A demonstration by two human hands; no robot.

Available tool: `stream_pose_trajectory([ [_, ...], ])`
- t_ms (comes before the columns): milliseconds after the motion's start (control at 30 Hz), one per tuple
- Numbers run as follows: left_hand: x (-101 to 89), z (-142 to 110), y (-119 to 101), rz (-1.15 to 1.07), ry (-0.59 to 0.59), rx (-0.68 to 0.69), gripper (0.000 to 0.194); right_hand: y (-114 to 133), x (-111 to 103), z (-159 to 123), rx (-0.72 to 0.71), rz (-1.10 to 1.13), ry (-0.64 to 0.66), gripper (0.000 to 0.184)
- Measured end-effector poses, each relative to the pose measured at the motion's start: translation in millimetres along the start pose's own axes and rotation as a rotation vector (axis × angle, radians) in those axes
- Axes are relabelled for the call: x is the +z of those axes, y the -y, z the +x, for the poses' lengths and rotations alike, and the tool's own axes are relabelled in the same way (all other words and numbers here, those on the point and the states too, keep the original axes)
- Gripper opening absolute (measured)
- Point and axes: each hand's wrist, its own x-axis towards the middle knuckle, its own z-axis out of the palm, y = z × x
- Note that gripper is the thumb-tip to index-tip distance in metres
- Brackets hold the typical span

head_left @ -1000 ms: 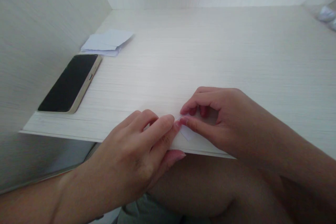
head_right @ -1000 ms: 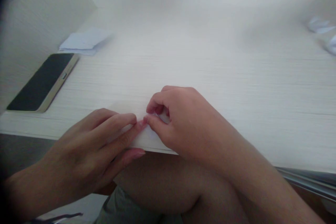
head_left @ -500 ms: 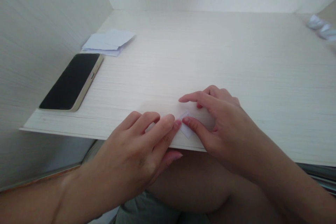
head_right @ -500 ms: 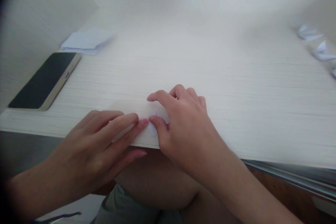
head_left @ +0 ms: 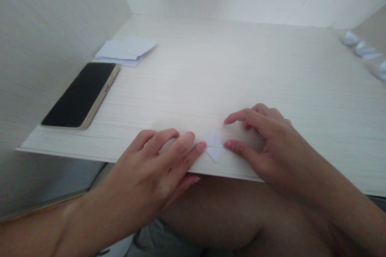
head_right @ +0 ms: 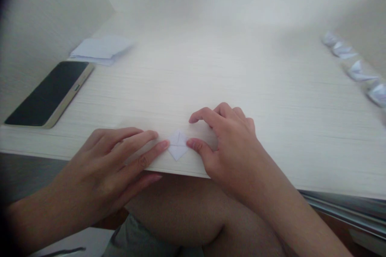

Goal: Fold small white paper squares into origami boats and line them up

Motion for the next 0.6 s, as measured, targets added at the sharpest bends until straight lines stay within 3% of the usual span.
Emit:
stream_pose_trajectory([
  [167, -5.8, 13, 10, -0.196, 0.014, -0.059, 0.03, 0, -2, 3, 0.018, 0.022, 0.021, 0.021],
  [267, -12.0, 35, 20, -0.337, 0.033, -0.098, 0.025, 0, -1, 2, 0.015, 0.036, -0.002, 0.018],
  [367, -17.9, 61, 28, -0.409, 0.083, -0.231, 0.021, -1, 1, 1, -0.003, 0.052, -0.034, 0.019],
  [467, -22.7, 85, 32, -0.474, 0.221, -0.305, 0.024, -3, 2, -2, -0.023, 0.065, -0.076, 0.019],
  [600, -27.1, 106, 31, -0.422, 0.381, -0.277, 0.013, -5, 4, -4, -0.05, 0.09, -0.114, 0.021],
])
